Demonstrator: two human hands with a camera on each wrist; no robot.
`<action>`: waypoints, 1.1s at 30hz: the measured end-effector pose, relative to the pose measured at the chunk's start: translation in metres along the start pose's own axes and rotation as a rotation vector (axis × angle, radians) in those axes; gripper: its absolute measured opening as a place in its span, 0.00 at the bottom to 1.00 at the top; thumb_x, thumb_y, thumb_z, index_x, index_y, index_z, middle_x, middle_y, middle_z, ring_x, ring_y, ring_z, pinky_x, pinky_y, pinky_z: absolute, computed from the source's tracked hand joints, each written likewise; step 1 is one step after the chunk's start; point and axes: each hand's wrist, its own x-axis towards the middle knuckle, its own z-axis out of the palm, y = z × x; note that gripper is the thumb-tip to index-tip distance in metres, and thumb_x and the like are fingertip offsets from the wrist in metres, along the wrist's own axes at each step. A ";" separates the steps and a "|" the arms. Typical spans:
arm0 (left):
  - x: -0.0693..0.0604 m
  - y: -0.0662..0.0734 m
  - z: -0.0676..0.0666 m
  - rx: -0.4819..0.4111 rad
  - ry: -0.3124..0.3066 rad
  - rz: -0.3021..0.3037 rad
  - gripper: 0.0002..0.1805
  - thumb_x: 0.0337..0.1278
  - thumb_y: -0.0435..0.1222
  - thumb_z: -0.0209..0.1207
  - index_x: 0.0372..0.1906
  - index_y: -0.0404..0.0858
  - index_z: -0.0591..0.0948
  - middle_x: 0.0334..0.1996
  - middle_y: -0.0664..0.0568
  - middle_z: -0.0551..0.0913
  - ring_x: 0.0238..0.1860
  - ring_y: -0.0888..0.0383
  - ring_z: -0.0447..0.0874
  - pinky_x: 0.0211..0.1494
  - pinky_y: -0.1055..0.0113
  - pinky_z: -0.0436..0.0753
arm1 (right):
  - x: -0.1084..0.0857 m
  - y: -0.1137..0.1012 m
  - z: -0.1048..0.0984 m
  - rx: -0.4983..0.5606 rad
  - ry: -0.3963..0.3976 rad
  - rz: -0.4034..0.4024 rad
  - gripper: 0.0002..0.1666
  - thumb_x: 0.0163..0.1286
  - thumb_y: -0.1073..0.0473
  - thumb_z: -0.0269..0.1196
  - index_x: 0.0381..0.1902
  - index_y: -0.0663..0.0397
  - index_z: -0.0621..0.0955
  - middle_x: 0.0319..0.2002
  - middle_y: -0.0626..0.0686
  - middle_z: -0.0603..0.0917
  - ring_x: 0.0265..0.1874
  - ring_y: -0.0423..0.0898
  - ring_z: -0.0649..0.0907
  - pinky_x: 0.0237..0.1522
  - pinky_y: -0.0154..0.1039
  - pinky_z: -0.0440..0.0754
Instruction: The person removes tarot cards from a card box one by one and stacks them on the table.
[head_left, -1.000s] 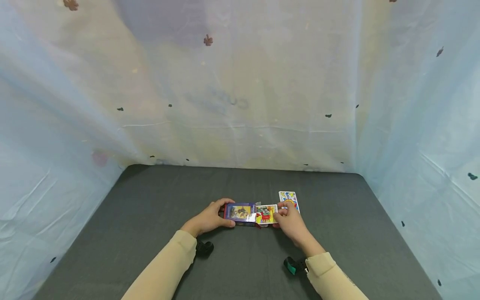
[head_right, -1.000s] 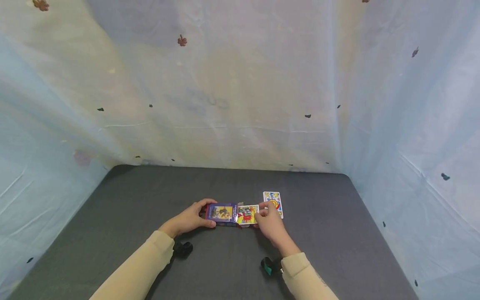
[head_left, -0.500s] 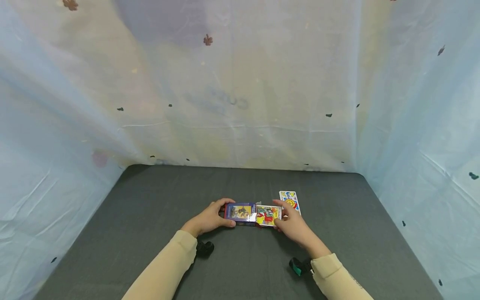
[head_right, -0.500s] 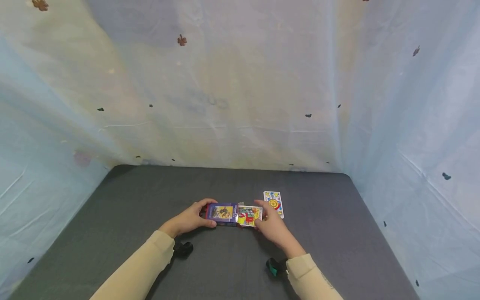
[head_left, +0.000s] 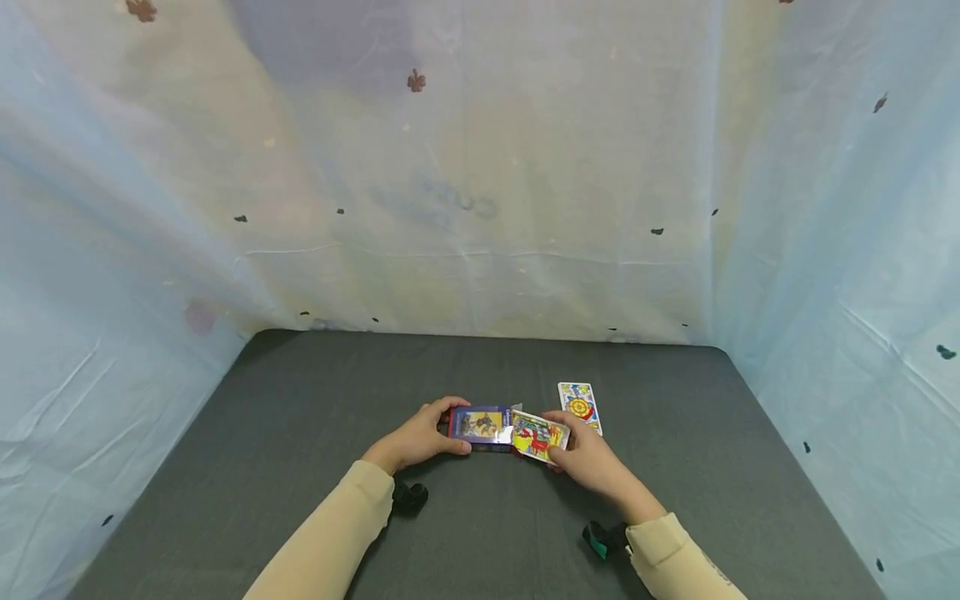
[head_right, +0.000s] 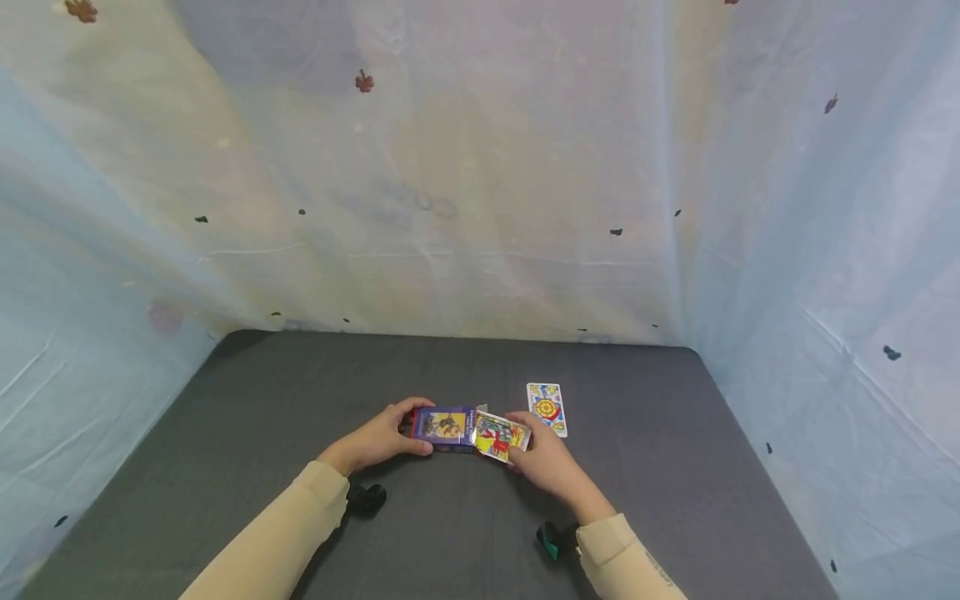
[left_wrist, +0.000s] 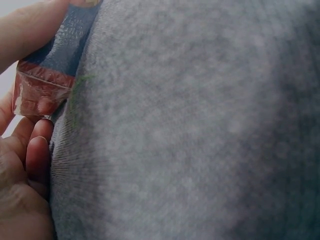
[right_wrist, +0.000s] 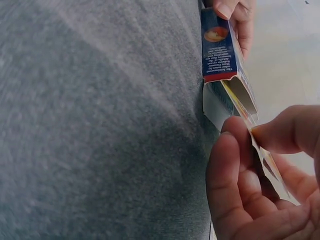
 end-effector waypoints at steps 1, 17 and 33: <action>0.000 0.000 0.000 -0.001 0.000 0.001 0.38 0.43 0.45 0.75 0.63 0.56 0.71 0.55 0.48 0.66 0.52 0.50 0.66 0.56 0.52 0.69 | 0.000 0.000 0.000 0.009 0.003 0.004 0.30 0.64 0.69 0.61 0.64 0.56 0.71 0.34 0.55 0.80 0.22 0.47 0.81 0.25 0.41 0.78; 0.002 -0.004 0.000 0.010 0.010 -0.006 0.39 0.41 0.48 0.75 0.63 0.59 0.71 0.56 0.48 0.66 0.52 0.51 0.66 0.57 0.51 0.69 | 0.000 0.004 0.001 0.033 -0.007 0.011 0.17 0.65 0.66 0.64 0.52 0.59 0.76 0.28 0.52 0.79 0.21 0.47 0.80 0.24 0.42 0.80; 0.003 -0.005 0.000 0.005 0.008 0.010 0.41 0.40 0.49 0.76 0.63 0.57 0.71 0.55 0.49 0.67 0.52 0.51 0.66 0.58 0.51 0.68 | 0.009 0.009 -0.027 -0.042 0.259 0.064 0.34 0.66 0.68 0.61 0.68 0.58 0.64 0.40 0.59 0.75 0.25 0.46 0.80 0.25 0.40 0.79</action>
